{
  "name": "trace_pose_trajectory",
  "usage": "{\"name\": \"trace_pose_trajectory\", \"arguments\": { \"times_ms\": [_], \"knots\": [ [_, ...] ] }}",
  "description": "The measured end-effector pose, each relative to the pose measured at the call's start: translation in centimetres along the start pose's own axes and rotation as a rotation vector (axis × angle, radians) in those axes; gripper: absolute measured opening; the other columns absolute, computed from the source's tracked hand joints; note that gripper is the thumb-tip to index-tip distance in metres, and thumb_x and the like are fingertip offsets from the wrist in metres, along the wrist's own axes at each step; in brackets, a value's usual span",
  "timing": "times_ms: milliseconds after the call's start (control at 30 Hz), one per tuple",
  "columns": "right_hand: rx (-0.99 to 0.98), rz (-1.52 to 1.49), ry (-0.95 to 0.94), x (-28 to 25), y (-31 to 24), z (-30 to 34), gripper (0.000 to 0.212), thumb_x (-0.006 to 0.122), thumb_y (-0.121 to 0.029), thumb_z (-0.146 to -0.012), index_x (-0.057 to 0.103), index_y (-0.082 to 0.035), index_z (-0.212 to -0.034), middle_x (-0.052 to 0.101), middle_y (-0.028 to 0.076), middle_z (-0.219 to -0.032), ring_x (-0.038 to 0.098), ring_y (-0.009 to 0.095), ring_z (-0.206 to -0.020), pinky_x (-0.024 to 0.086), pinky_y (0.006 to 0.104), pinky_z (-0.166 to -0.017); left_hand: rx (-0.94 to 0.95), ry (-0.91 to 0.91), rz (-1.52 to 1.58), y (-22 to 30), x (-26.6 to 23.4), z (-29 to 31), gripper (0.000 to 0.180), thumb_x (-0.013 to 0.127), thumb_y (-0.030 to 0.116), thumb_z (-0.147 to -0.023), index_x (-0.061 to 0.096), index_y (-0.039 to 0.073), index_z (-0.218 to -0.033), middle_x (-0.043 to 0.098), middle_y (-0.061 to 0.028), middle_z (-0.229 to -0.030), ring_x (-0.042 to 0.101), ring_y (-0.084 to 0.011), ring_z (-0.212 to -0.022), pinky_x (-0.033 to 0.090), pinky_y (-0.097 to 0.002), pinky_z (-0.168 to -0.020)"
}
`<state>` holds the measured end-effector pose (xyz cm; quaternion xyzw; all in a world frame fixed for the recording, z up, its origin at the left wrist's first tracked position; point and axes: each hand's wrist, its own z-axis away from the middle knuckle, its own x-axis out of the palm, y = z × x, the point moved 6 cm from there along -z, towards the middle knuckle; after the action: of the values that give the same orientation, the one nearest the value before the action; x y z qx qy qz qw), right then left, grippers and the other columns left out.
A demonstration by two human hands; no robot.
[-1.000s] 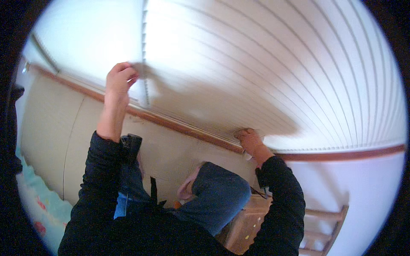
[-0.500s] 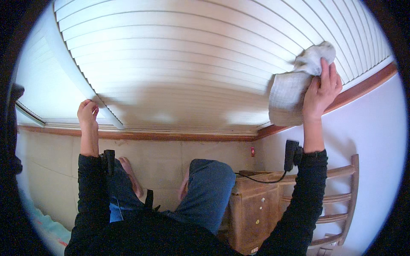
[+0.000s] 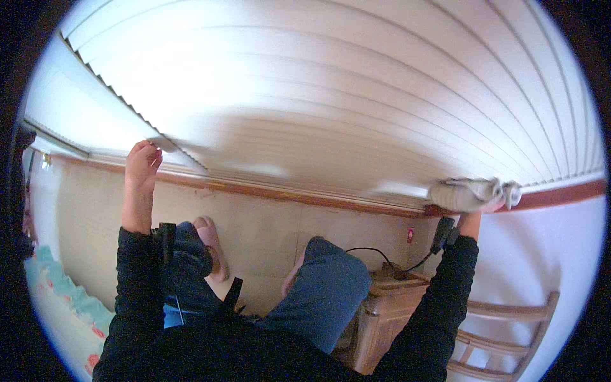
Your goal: The person moves a wooden chair to access a wardrobe and wipes the wardrobe doors with a cloth. The person cleans the upper and lower sections of the wardrobe doors in a bedroom.
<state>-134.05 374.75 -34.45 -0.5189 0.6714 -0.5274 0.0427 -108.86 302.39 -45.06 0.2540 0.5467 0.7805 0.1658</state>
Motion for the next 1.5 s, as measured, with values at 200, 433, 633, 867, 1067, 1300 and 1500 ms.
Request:
{"name": "trace_pose_trajectory", "arguments": {
  "times_ms": [200, 433, 633, 867, 1067, 1300, 1500],
  "knots": [
    [0.553, 0.177, -0.322, -0.8, 8.9, 10.9, 0.029, 0.041, -0.022, -0.089, 0.055, -0.001, -0.102, 0.056, 0.005, -0.088, 0.055, 0.016, -0.075, 0.048, 0.0323, -0.065, 0.022, 0.023, -0.099, 0.3, 0.8, 0.9, 0.008, 0.053, 0.001, -0.075, 0.052, 0.004, -0.083, 0.053, -0.0039, -0.077, 0.051, -0.0146, -0.072, 0.043, -0.0265, -0.067],
    [0.927, 0.372, -1.011, 6.7, 10.4, 26.6, 0.029, 0.045, -0.021, -0.087, 0.054, 0.000, -0.104, 0.057, 0.006, -0.090, 0.056, 0.016, -0.078, 0.048, 0.0317, -0.067, -0.001, -0.005, -0.178, 0.3, 1.2, 1.4, 0.014, 0.051, 0.004, -0.079, 0.052, 0.001, -0.092, 0.053, -0.0074, -0.087, 0.052, -0.0161, -0.077, 0.045, -0.0274, -0.070],
    [0.935, 0.448, -1.625, 13.3, 8.9, 37.3, 0.029, 0.048, -0.020, -0.085, 0.054, 0.000, -0.106, 0.058, 0.006, -0.092, 0.056, 0.016, -0.080, 0.048, 0.0311, -0.068, 0.000, -0.036, -0.164, 0.3, 1.1, 1.7, 0.009, 0.053, 0.004, -0.079, 0.054, 0.001, -0.087, 0.055, -0.0062, -0.081, 0.052, -0.0141, -0.073, 0.045, -0.0259, -0.067],
    [0.753, 0.375, -2.146, 20.7, 8.4, 48.9, 0.031, 0.052, -0.019, -0.083, 0.054, 0.000, -0.107, 0.059, 0.007, -0.094, 0.057, 0.017, -0.082, 0.048, 0.0305, -0.070, 0.018, 0.017, -0.160, -0.4, -0.6, 0.9, 0.010, 0.054, 0.001, -0.075, 0.055, 0.000, -0.085, 0.055, -0.0032, -0.074, 0.051, -0.0104, -0.066, 0.043, -0.0223, -0.060],
    [0.594, 0.319, -2.372, 26.4, 9.6, 57.7, 0.033, 0.056, -0.017, -0.081, 0.054, 0.000, -0.109, 0.060, 0.008, -0.096, 0.058, 0.017, -0.084, 0.048, 0.0300, -0.072, 0.026, 0.089, -0.170, -0.7, -2.2, 0.0, 0.013, 0.054, 0.000, -0.073, 0.056, -0.002, -0.085, 0.055, -0.0046, -0.074, 0.050, -0.0109, -0.065, 0.043, -0.0235, -0.059],
    [0.669, 0.309, -2.342, 27.9, 6.7, 56.0, 0.036, 0.060, -0.016, -0.079, 0.054, 0.000, -0.110, 0.061, 0.009, -0.098, 0.059, 0.017, -0.087, 0.048, 0.0294, -0.073, 0.038, 0.125, -0.069, 0.1, -3.1, 0.0, 0.013, 0.056, 0.003, -0.070, 0.061, -0.001, -0.082, 0.061, -0.0129, -0.077, 0.058, -0.0224, -0.074, 0.047, -0.0314, -0.067],
    [1.274, 0.227, -1.900, 25.3, 4.7, 48.9, 0.031, 0.054, -0.010, -0.085, 0.052, -0.001, -0.115, 0.058, 0.008, -0.107, 0.056, 0.016, -0.095, 0.045, 0.0297, -0.085, 0.066, 0.027, -0.132, -1.0, -1.9, -0.9, 0.012, 0.056, 0.001, -0.071, 0.059, -0.002, -0.083, 0.058, -0.0084, -0.075, 0.054, -0.0161, -0.067, 0.045, -0.0276, -0.060]
  ]
}}
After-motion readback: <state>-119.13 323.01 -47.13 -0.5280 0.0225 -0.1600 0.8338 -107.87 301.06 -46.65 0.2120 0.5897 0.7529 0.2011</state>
